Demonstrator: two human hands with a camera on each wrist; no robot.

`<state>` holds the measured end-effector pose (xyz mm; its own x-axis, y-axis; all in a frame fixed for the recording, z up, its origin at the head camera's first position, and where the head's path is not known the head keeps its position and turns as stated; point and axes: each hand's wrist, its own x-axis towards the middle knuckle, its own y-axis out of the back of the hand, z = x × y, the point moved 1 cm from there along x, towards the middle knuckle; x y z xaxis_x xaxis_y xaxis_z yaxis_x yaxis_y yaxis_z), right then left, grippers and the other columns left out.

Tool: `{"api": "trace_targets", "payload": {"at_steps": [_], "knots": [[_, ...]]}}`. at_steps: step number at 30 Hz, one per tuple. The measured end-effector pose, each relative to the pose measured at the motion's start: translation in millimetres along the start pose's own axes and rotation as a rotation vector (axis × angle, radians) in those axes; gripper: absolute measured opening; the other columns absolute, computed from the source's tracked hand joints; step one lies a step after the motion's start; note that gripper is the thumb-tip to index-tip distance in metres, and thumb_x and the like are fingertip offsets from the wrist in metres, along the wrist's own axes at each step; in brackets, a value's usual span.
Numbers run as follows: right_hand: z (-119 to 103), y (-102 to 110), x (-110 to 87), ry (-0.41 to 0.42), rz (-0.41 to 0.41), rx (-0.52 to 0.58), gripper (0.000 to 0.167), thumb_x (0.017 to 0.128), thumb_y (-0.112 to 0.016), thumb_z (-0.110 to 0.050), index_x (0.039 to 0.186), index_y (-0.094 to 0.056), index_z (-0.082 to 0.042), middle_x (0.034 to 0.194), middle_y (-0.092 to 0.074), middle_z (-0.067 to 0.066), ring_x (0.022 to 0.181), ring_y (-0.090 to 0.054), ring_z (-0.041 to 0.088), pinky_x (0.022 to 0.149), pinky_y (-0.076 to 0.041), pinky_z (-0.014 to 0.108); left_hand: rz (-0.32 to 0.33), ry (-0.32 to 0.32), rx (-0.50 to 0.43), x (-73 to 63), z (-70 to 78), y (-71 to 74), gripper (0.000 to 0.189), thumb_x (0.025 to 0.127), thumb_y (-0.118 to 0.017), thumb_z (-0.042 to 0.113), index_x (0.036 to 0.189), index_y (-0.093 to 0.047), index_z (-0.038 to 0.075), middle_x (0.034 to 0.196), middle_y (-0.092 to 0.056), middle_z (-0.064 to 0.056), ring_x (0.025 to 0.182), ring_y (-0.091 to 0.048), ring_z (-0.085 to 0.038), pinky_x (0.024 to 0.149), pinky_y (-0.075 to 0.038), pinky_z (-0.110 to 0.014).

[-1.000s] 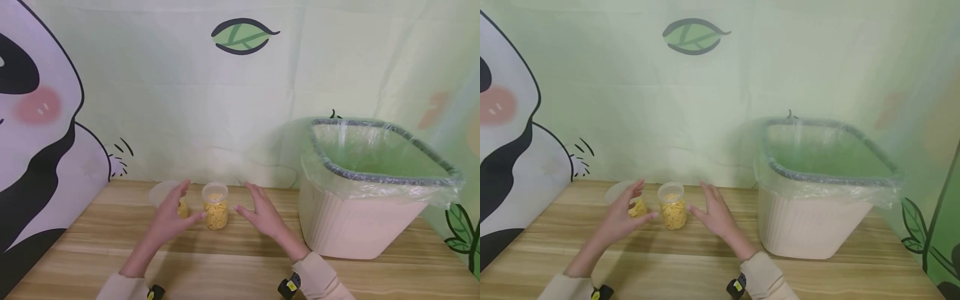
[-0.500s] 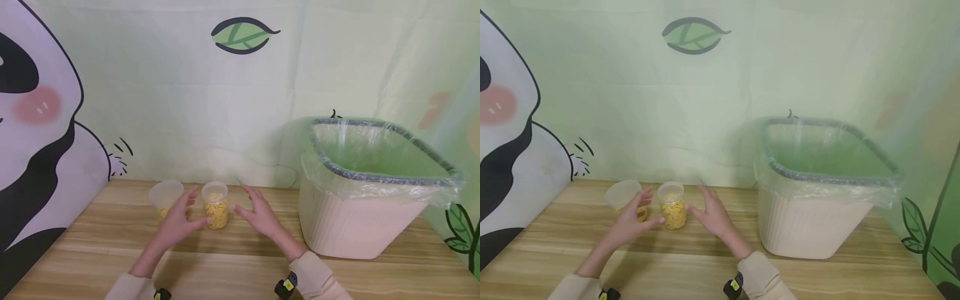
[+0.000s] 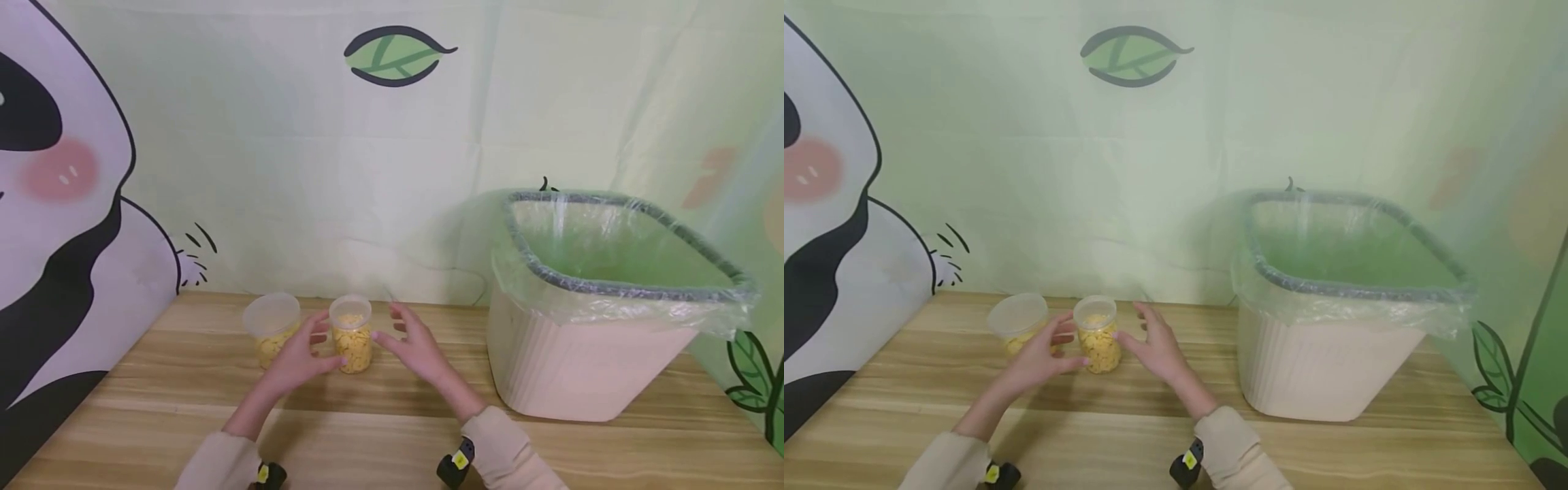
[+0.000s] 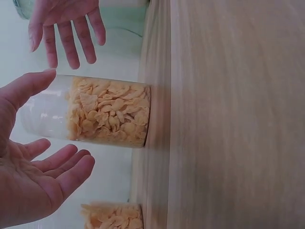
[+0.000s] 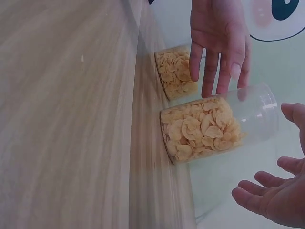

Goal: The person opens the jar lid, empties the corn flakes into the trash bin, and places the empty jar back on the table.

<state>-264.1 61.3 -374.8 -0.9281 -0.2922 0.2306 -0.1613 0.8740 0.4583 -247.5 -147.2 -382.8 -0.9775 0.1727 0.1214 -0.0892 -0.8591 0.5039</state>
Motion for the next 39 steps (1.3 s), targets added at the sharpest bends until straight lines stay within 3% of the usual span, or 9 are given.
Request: {"api": "trace_targets", "payload": {"at_steps": [17,29,39], "knots": [[-1.3,-13.3,14.3,-0.095,0.001,0.163,0.066,0.082,-0.067,-0.029,0.135,-0.038,-0.005,0.131,-0.043,0.023,0.116,-0.044,0.043,0.088,-0.045,0.047,-0.066,0.1,-0.003,19.0,-2.2,-9.4,0.081,0.073,-0.075,0.019,0.138,-0.03,0.004,0.133,-0.041,-0.025,0.119,-0.042,-0.042,0.09,-0.042,-0.051],[-7.7,-24.6,22.9,-0.069,0.009,0.163,0.064,0.081,-0.068,-0.025,0.134,-0.039,-0.003,0.129,-0.046,0.018,0.116,-0.045,0.039,0.087,-0.046,0.044,-0.074,0.127,0.057,33.6,-8.1,-13.7,0.08,0.071,-0.077,0.019,0.137,-0.034,0.005,0.134,-0.043,-0.02,0.117,-0.045,-0.038,0.091,-0.041,-0.05],[-8.4,-32.1,28.5,-0.076,0.048,0.143,0.066,0.077,-0.072,-0.023,0.133,-0.04,-0.005,0.127,-0.048,0.015,0.114,-0.047,0.034,0.087,-0.045,0.043,-0.106,0.135,0.096,36.4,-8.4,-15.3,0.082,0.07,-0.078,0.02,0.138,-0.034,0.006,0.134,-0.043,-0.021,0.117,-0.044,-0.037,0.092,-0.038,-0.052]]}}
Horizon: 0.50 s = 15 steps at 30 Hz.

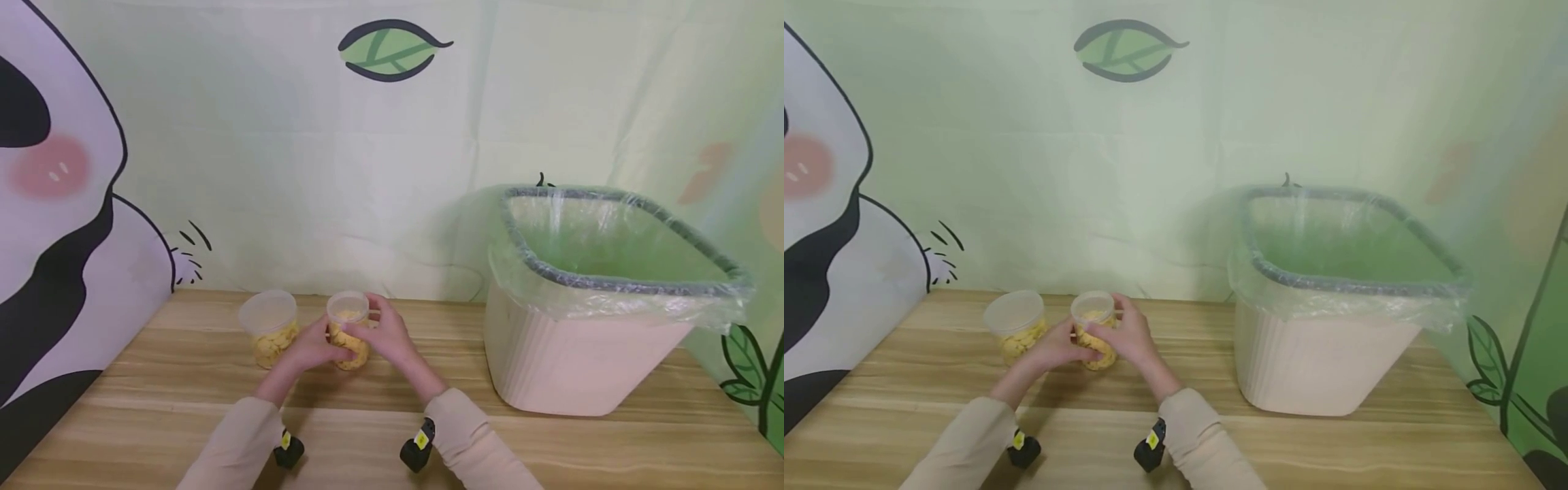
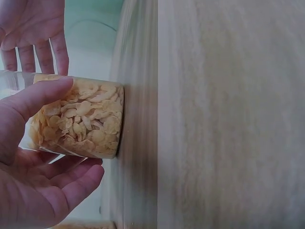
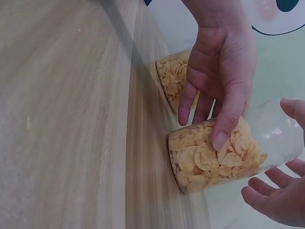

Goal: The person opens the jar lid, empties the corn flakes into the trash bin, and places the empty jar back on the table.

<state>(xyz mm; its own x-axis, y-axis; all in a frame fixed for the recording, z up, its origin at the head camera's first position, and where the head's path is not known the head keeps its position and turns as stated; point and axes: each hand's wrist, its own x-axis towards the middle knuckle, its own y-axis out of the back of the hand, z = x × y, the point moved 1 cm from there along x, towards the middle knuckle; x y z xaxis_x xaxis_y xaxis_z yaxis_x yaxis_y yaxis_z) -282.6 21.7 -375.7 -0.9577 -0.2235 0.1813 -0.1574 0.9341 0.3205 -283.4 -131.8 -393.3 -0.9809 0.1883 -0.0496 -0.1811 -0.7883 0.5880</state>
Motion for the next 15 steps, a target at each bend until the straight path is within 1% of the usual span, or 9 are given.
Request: {"api": "trace_targets", "payload": {"at_steps": [8,15], "knots": [[-1.2,-1.6,1.6,-0.006,0.024,-0.01,0.07,0.073,-0.075,-0.023,0.132,-0.041,-0.004,0.128,-0.048,0.014,0.115,-0.047,0.033,0.087,-0.045,0.044,0.026,0.003,0.018,0.1,1.4,-1.7,0.076,0.069,-0.079,0.021,0.132,-0.042,0.005,0.126,-0.051,-0.018,0.11,-0.05,-0.032,0.088,-0.043,-0.048],[-1.6,-0.4,2.4,-0.017,0.029,-0.014,0.07,0.072,-0.076,-0.024,0.131,-0.042,-0.004,0.128,-0.048,0.014,0.115,-0.047,0.032,0.085,-0.046,0.042,0.055,0.008,0.035,0.2,1.1,-2.2,0.075,0.067,-0.081,0.022,0.131,-0.045,0.007,0.124,-0.053,-0.017,0.109,-0.05,-0.032,0.088,-0.042,-0.049]]}}
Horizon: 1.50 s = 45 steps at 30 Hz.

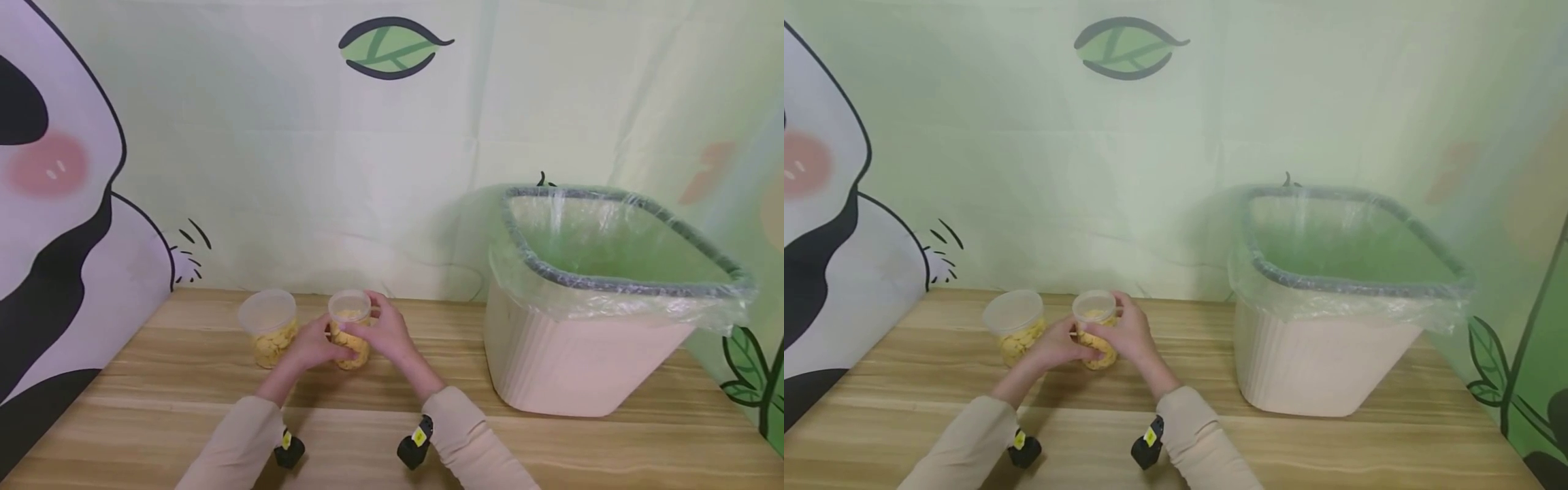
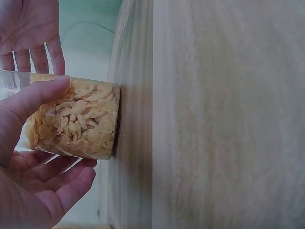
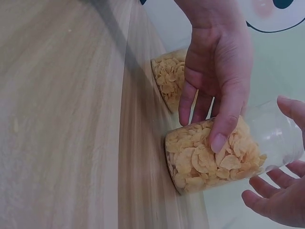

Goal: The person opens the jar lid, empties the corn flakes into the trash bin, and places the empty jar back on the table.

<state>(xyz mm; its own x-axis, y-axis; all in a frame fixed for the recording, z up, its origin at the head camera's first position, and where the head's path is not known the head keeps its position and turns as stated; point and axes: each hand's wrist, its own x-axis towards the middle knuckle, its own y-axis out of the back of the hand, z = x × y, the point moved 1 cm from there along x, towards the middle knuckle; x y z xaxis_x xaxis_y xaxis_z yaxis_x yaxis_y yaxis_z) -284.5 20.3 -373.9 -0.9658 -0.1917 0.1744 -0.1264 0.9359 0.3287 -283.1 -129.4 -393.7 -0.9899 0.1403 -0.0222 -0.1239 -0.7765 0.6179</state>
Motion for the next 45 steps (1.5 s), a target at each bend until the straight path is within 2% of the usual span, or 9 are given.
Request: {"api": "trace_targets", "payload": {"at_steps": [9,14,22,29,33,36,39,45], "knots": [[-1.4,5.5,-1.5,0.012,0.012,0.016,0.07,0.072,-0.077,-0.023,0.13,-0.043,-0.003,0.127,-0.049,0.015,0.112,-0.05,0.031,0.082,-0.048,0.04,0.02,-0.015,0.01,1.4,1.2,-0.8,0.072,0.065,-0.081,0.025,0.127,-0.049,0.007,0.121,-0.056,-0.014,0.106,-0.052,-0.029,0.085,-0.044,-0.047],[-4.0,11.1,-4.8,0.016,0.018,0.031,0.069,0.072,-0.077,-0.023,0.13,-0.044,-0.004,0.127,-0.049,0.014,0.11,-0.051,0.031,0.08,-0.05,0.038,0.026,-0.01,-0.008,-1.9,5.6,-1.5,0.072,0.066,-0.081,0.025,0.127,-0.048,0.007,0.122,-0.056,-0.013,0.108,-0.052,-0.03,0.086,-0.045,-0.047],[-4.6,18.6,-11.3,-0.017,0.011,0.113,0.07,0.072,-0.076,-0.021,0.132,-0.042,-0.006,0.127,-0.048,0.016,0.112,-0.05,0.032,0.08,-0.05,0.036,0.042,-0.008,-0.047,-10.1,12.0,-1.1,0.078,0.065,-0.082,0.027,0.129,-0.044,0.006,0.128,-0.05,-0.014,0.115,-0.047,-0.034,0.09,-0.042,-0.049],[-9.1,24.7,-18.7,-0.017,-0.017,0.202,0.071,0.074,-0.074,-0.017,0.134,-0.039,-0.004,0.129,-0.046,0.017,0.114,-0.049,0.033,0.082,-0.05,0.037,0.065,-0.046,-0.023,-17.1,15.5,-0.4,0.077,0.066,-0.08,0.024,0.129,-0.042,0.003,0.128,-0.049,-0.017,0.114,-0.048,-0.034,0.09,-0.043,-0.048],[-25.1,29.0,-28.3,-0.007,-0.037,0.226,0.068,0.075,-0.072,-0.012,0.133,-0.037,0.001,0.129,-0.044,0.021,0.115,-0.047,0.036,0.083,-0.049,0.037,0.08,-0.088,-0.032,-21.6,16.4,2.2,0.075,0.066,-0.08,0.022,0.128,-0.043,0.004,0.126,-0.051,-0.016,0.111,-0.051,-0.031,0.088,-0.045,-0.046],[-26.5,29.6,-30.6,0.002,-0.04,0.237,0.068,0.076,-0.071,-0.011,0.133,-0.037,0.002,0.13,-0.043,0.021,0.115,-0.047,0.037,0.083,-0.049,0.037,0.099,-0.123,-0.037,-26.4,17.8,4.4,0.074,0.065,-0.081,0.02,0.127,-0.044,0.004,0.124,-0.053,-0.015,0.108,-0.053,-0.03,0.086,-0.046,-0.045],[-16.9,28.6,-27.5,0.004,-0.048,0.27,0.069,0.076,-0.072,-0.012,0.134,-0.037,0.0,0.132,-0.042,0.019,0.116,-0.047,0.035,0.083,-0.049,0.037,0.122,-0.15,-0.035,-32.0,19.8,5.8,0.073,0.064,-0.081,0.017,0.126,-0.045,0.003,0.121,-0.054,-0.015,0.105,-0.054,-0.029,0.085,-0.047,-0.044],[-18.8,30.2,-34.1,0.026,-0.072,0.326,0.068,0.077,-0.07,-0.013,0.135,-0.036,-0.001,0.133,-0.04,0.021,0.117,-0.048,0.034,0.085,-0.048,0.036,0.166,-0.19,-0.025,-40.8,22.9,8.8,0.074,0.063,-0.082,0.018,0.126,-0.047,0.002,0.116,-0.057,-0.014,0.098,-0.056,-0.026,0.083,-0.047,-0.042]]}}
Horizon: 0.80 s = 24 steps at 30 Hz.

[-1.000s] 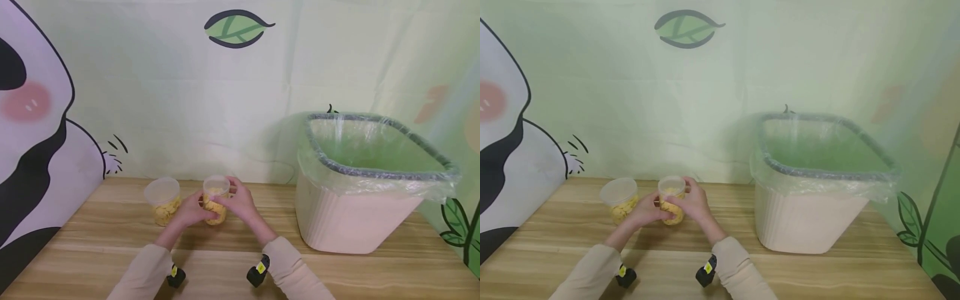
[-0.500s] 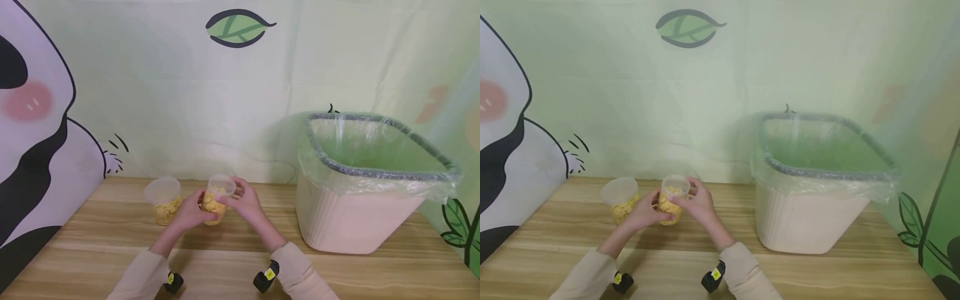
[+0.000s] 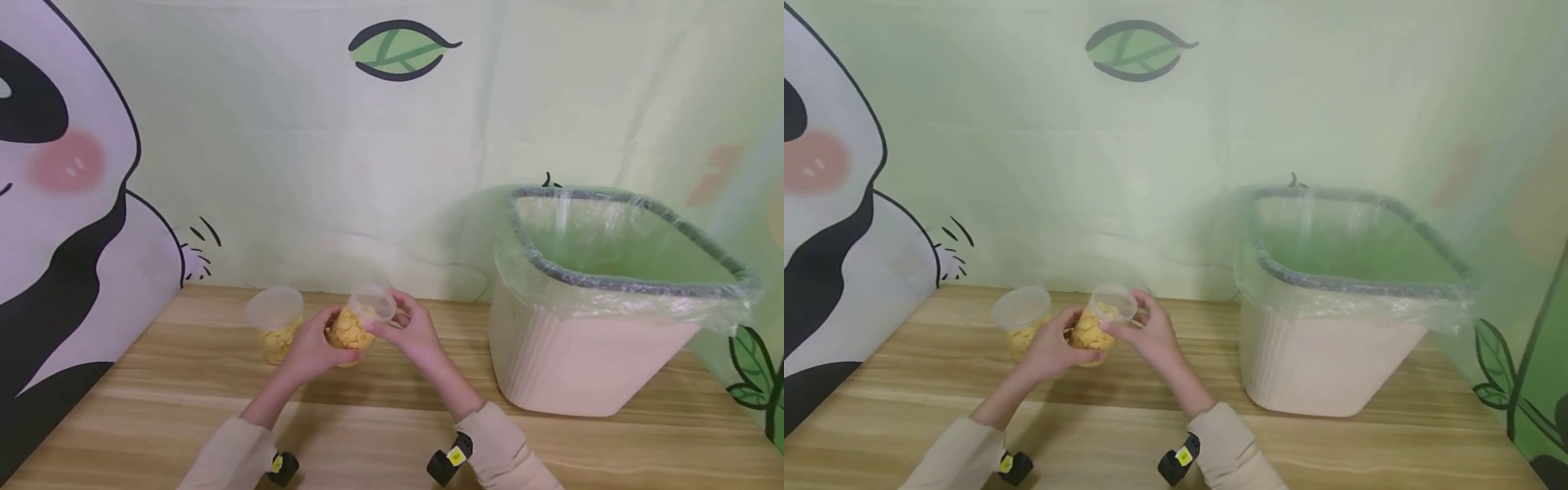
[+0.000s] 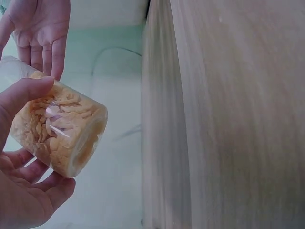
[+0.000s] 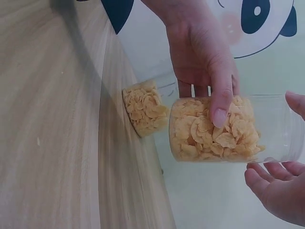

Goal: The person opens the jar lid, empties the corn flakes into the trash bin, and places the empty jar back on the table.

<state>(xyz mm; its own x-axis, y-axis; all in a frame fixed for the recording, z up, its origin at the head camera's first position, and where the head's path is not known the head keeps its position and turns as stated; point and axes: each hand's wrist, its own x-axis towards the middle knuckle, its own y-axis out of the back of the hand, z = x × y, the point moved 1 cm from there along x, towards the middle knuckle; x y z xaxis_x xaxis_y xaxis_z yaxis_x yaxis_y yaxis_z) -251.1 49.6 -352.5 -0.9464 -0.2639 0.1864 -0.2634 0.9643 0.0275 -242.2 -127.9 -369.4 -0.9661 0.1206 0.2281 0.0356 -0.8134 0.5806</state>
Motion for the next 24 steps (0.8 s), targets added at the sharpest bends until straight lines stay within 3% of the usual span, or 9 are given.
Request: {"api": "trace_targets", "payload": {"at_steps": [8,24], "knots": [[-1.3,2.8,-5.9,-0.005,0.009,-0.014,0.072,0.076,-0.072,-0.017,0.136,-0.035,-0.002,0.137,-0.037,0.021,0.121,-0.043,0.036,0.088,-0.046,0.037,0.033,-0.073,0.025,-5.9,4.5,1.1,0.071,0.061,-0.083,0.021,0.122,-0.051,0.003,0.108,-0.06,-0.012,0.092,-0.057,-0.024,0.078,-0.048,-0.041],[1.2,7.0,-13.8,0.003,0.005,0.042,0.068,0.08,-0.067,-0.016,0.136,-0.034,0.0,0.136,-0.04,0.021,0.121,-0.043,0.036,0.091,-0.044,0.041,0.046,-0.084,0.056,-8.0,8.1,-1.0,0.073,0.059,-0.084,0.024,0.122,-0.051,0.006,0.11,-0.059,-0.008,0.094,-0.055,-0.021,0.08,-0.047,-0.041]]}}
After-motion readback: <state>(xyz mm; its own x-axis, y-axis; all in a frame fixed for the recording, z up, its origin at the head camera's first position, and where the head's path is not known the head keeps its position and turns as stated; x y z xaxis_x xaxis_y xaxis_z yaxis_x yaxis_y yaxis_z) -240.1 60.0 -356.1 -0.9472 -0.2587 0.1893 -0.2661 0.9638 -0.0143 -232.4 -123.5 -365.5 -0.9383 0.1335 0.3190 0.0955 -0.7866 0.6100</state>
